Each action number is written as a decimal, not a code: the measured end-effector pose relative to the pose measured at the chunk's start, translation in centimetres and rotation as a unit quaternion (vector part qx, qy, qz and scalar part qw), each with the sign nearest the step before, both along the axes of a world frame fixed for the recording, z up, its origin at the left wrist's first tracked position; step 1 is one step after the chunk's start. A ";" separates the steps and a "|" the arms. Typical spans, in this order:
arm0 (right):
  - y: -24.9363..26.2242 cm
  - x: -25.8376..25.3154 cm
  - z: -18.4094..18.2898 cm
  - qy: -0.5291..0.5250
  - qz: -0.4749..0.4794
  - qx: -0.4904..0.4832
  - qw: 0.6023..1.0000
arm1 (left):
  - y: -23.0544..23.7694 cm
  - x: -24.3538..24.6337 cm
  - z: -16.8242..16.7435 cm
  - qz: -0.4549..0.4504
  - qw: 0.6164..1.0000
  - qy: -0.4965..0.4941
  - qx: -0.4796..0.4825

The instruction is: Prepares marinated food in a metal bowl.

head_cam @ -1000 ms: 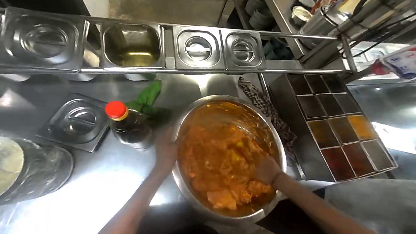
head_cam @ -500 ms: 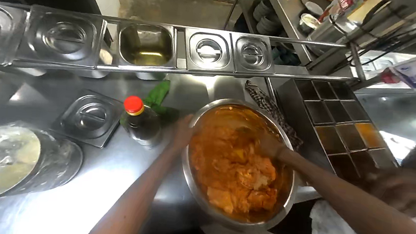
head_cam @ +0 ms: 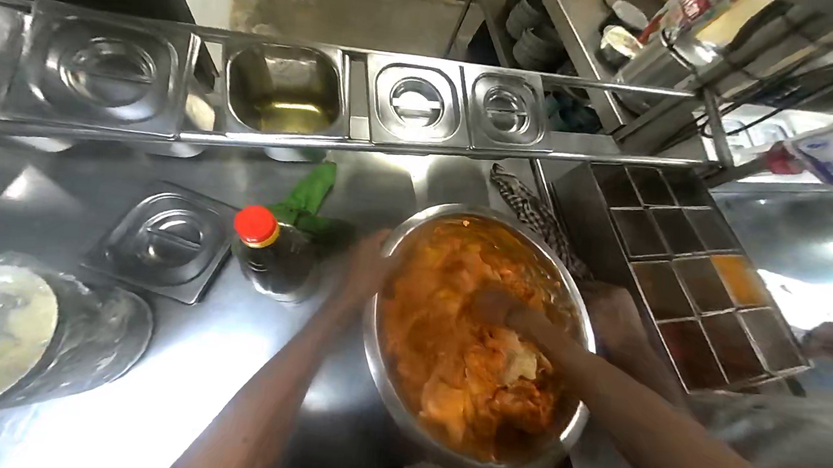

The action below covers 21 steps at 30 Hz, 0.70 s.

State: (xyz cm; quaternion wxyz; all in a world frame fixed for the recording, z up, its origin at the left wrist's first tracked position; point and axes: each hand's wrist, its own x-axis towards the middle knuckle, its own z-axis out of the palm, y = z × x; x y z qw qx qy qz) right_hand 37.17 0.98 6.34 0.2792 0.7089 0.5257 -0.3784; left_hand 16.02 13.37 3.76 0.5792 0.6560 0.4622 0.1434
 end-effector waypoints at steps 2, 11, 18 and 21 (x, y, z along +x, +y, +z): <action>4.5 -1.7 -0.4 0.034 0.011 0.020 0.999 | 0.5 0.2 -0.2 0.004 1.000 -0.007 0.011; -3.1 -5.3 10.3 0.013 0.146 0.034 0.989 | 0.8 -1.0 -0.7 -0.014 0.997 -0.076 -0.026; 5.8 -3.2 1.1 0.004 0.235 0.101 0.967 | 0.6 -1.5 -0.3 0.009 0.998 -0.047 -0.044; 1.8 3.9 0.0 -0.085 0.048 0.111 0.989 | -2.1 -2.9 -0.1 0.101 0.993 -0.047 -0.035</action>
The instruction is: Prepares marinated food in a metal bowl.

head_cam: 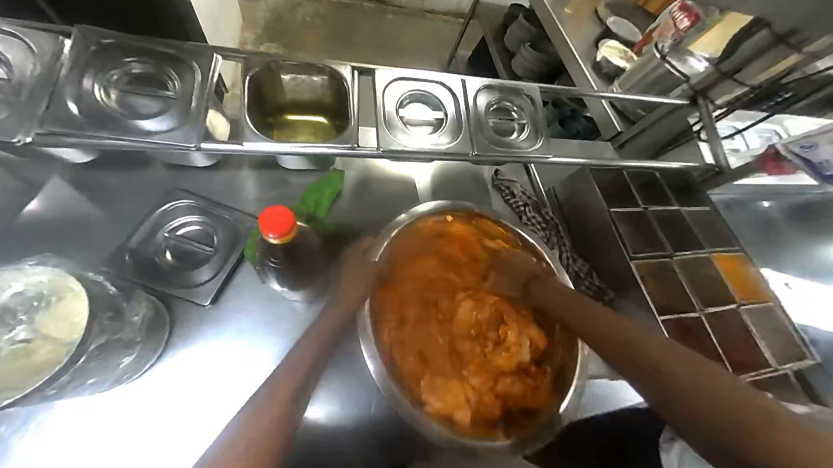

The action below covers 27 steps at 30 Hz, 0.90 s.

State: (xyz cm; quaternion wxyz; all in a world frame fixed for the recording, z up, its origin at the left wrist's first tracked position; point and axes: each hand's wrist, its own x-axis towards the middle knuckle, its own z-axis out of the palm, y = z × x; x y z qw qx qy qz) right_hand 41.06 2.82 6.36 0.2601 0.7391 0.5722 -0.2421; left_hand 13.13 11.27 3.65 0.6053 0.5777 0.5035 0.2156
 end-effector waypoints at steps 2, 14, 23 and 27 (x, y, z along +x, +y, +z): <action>-6.1 1.7 0.2 0.022 -0.064 -0.031 0.997 | -1.8 -0.4 -0.1 0.063 0.998 0.009 0.005; -2.2 -9.3 0.4 0.092 -0.117 -0.028 0.988 | -12.4 -2.7 -1.1 0.229 0.973 -0.008 0.027; -2.6 1.3 2.9 0.218 -0.226 0.163 0.935 | -2.3 -2.6 -1.1 0.010 0.998 -0.054 -0.017; 6.9 -5.4 -0.5 0.172 -0.136 0.083 0.972 | -0.5 -0.7 -1.5 -0.001 0.997 -0.080 -0.001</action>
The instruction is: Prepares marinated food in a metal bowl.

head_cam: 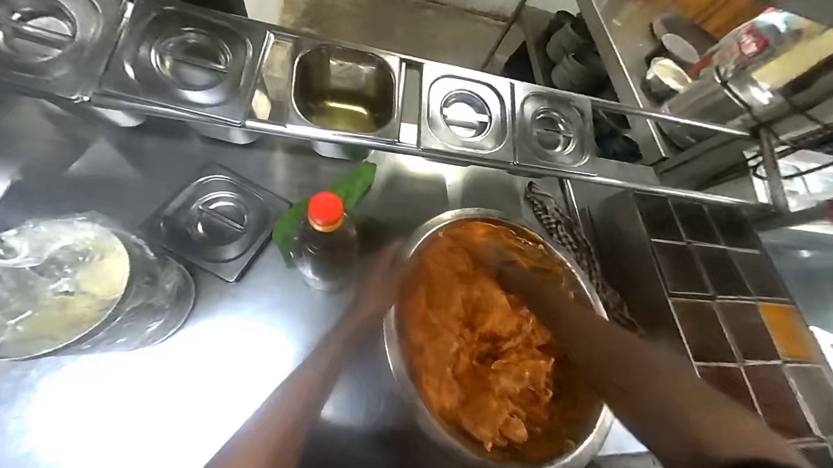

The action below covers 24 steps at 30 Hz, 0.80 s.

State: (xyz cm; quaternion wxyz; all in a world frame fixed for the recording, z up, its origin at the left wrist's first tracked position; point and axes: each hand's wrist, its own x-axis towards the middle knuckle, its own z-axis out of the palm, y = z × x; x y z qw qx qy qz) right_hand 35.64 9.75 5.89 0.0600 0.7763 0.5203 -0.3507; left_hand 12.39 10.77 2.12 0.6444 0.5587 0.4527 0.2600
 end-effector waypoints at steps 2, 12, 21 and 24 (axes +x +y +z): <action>2.5 -5.4 -1.2 -0.026 0.174 -0.043 0.983 | 1.3 0.6 -0.1 -0.003 1.000 -0.019 -0.001; -11.4 2.6 3.4 -0.178 0.173 -0.210 0.946 | 1.2 1.2 2.0 -0.035 0.995 0.084 0.033; -7.7 -7.3 1.4 -0.041 0.312 -0.113 0.942 | 1.6 2.7 0.7 -0.001 0.998 0.040 0.058; -11.6 -3.8 4.2 -0.068 0.337 -0.132 0.930 | 1.1 1.8 1.1 -0.015 0.998 0.045 0.047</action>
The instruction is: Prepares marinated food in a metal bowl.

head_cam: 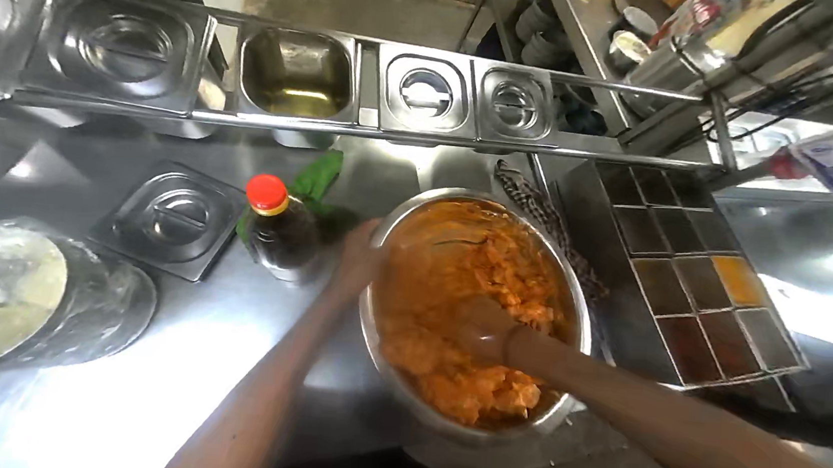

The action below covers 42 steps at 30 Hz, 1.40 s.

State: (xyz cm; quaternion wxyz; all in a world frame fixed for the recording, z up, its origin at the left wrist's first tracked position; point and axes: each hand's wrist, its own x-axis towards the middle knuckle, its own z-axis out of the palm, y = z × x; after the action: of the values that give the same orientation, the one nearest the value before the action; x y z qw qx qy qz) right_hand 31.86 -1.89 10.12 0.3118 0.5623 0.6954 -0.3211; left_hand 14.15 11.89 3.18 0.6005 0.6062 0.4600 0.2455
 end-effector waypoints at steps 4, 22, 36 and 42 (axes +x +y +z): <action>0.1 7.0 2.5 -0.091 -0.036 0.022 0.995 | -0.4 0.0 0.3 -0.012 1.000 0.016 -0.002; -5.7 0.4 -2.0 -0.035 -0.362 -0.130 0.922 | -9.4 0.0 0.6 0.166 0.980 0.107 0.008; 0.8 2.3 6.3 -0.008 0.026 0.019 0.999 | -4.8 -1.9 0.5 0.030 0.996 0.076 -0.042; 9.0 4.1 0.1 -0.045 -0.044 0.059 0.996 | 1.7 1.8 0.8 -0.043 0.997 0.062 -0.028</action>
State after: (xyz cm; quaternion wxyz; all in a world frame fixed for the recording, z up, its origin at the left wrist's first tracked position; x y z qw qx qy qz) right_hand 35.93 7.11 10.27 0.2942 0.6236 0.6730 -0.2676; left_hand 15.92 13.57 3.98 0.5973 0.6229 0.4763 0.1684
